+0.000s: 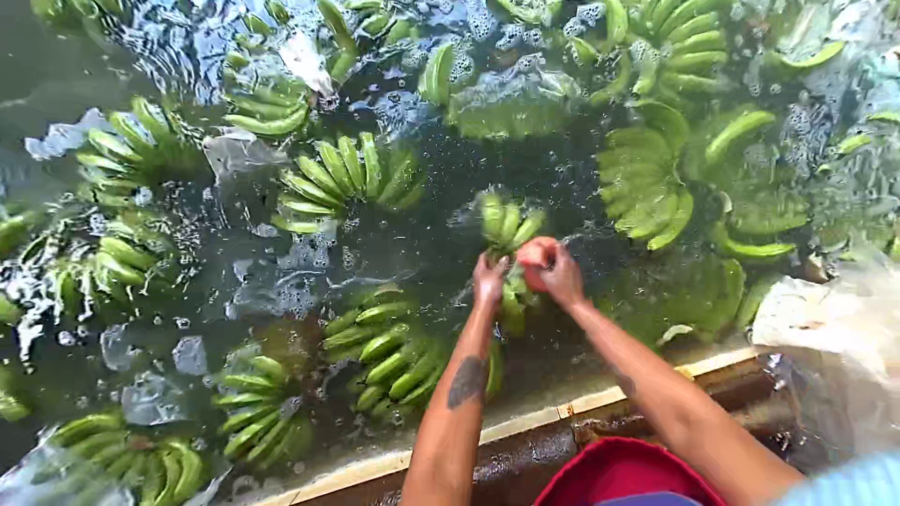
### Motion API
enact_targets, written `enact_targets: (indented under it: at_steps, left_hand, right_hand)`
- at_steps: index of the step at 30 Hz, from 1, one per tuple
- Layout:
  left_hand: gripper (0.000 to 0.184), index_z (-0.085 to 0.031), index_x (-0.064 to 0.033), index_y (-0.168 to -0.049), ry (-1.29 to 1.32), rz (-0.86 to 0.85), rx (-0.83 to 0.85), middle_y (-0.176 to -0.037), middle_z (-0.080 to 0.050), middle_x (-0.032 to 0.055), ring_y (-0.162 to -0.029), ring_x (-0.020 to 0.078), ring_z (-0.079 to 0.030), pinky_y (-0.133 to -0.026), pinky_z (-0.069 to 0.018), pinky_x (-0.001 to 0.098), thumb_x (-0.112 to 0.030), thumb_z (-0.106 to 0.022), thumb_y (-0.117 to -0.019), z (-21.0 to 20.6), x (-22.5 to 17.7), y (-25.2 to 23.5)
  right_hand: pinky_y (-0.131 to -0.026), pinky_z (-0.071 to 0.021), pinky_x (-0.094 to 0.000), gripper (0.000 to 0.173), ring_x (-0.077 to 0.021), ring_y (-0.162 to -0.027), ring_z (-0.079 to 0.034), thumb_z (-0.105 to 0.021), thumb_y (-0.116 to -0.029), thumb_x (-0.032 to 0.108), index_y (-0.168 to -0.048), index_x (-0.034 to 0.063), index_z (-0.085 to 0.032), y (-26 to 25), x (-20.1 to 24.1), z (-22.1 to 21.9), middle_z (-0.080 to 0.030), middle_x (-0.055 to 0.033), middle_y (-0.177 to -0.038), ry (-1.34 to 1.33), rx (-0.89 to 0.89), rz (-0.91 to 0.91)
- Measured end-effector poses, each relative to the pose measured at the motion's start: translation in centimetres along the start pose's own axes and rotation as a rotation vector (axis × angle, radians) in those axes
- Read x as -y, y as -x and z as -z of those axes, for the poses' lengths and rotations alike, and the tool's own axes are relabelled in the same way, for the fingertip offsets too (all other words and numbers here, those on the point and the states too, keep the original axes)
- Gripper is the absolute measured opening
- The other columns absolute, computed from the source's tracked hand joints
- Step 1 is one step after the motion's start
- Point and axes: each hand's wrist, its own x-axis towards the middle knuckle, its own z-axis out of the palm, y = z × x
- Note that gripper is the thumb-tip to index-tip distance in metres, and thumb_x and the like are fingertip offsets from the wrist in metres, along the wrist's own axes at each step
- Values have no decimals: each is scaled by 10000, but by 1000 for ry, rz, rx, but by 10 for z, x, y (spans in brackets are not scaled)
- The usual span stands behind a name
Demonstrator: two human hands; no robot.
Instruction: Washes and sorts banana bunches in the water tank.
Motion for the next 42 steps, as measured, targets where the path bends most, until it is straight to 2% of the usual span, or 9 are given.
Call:
enact_targets:
  at_steps: [7, 13, 16, 20, 23, 25, 30, 35, 42]
  left_hand:
    - [540, -581, -81, -1229, 970, 253, 40, -1004, -732, 73, -922, 174, -713, -797, -612, 400, -413, -171, -1117, 52, 92, 68]
    - [603, -276, -16, -1563, 438, 71, -269, -1462, -489, 231, -1275, 262, -565, -1051, -509, 437, -146, -562, -1049, 57, 29, 45]
    - [628, -350, 73, -1514, 211, -97, -274, -1439, -508, 290, -1306, 313, -546, -1109, -456, 413, -55, -646, -975, 21, 14, 43]
    - [635, -351, 54, -1536, 1, -372, -259, -1590, -381, 245, -1480, 299, -388, -1212, -355, 427, -107, -600, -974, 2, 33, 116]
    - [953, -104, 44, -1596, 221, -145, -579, -1644, -160, 308, -1518, 382, -247, -1215, -304, 480, -123, -747, -913, -15, 54, 149]
    - [1015, -4, -53, -1624, 492, 28, -647, -1638, -186, 287, -1479, 377, -312, -1163, -377, 496, -123, -740, -928, -21, 61, 128]
    - [513, -380, -120, -1513, 1045, 226, -230, -1410, -569, 138, -1239, 258, -599, -1002, -532, 504, -417, -401, -1094, 11, 64, 49]
    - [451, -394, -70, -1496, 956, 266, -161, -1412, -553, 164, -1241, 275, -593, -1003, -533, 464, -285, -435, -1101, 27, 43, 55]
    - [366, -440, -1, -1397, 1068, 310, -237, -1324, -566, 179, -1169, 267, -600, -987, -531, 431, -60, -474, -1038, -16, 12, 115]
  right_hand:
    - [-1140, -397, -615, 645, -412, -1347, -534, -650, -973, 415, -1477, 34, -519, -53, -99, 49, -567, -259, -1435, 310, 353, -283]
    - [-1096, -474, -536, 493, -326, -1265, -627, -639, -972, 369, -1380, 92, -653, 38, -49, 28, -668, -164, -1346, 258, 23, 205]
    - [-1111, -486, -343, 640, -186, -1302, -603, -698, -971, 256, -1510, -6, -474, 73, -16, -7, -599, -162, -1448, -297, 241, -19]
    - [-1022, -535, -370, 620, -206, -1187, -652, -710, -968, 227, -1497, 5, -476, 88, 8, -29, -621, -190, -1388, -510, 226, -223]
    - [-742, -539, -306, 597, -120, -878, -640, -701, -973, 260, -1498, 68, -491, 90, 1, -15, -652, -133, -1316, -473, 369, -220]
    - [-862, -557, -337, 524, -136, -984, -678, -667, -993, 293, -1454, 73, -548, 87, -9, 3, -681, -107, -1300, -410, 570, -144]
    - [-747, -566, -470, 474, -211, -781, -690, -405, -1084, 475, -1231, 108, -667, 47, -12, 43, -733, -61, -906, 77, 485, -2]
    - [-864, -525, -626, 430, -398, -998, -706, -455, -1070, 437, -1190, 102, -695, 21, 0, 46, -737, -194, -1014, 395, 141, -53]
    - [-813, -533, -630, 431, -431, -961, -700, -447, -1082, 441, -1157, 77, -664, 18, 9, 36, -718, -215, -955, 431, 168, -93]
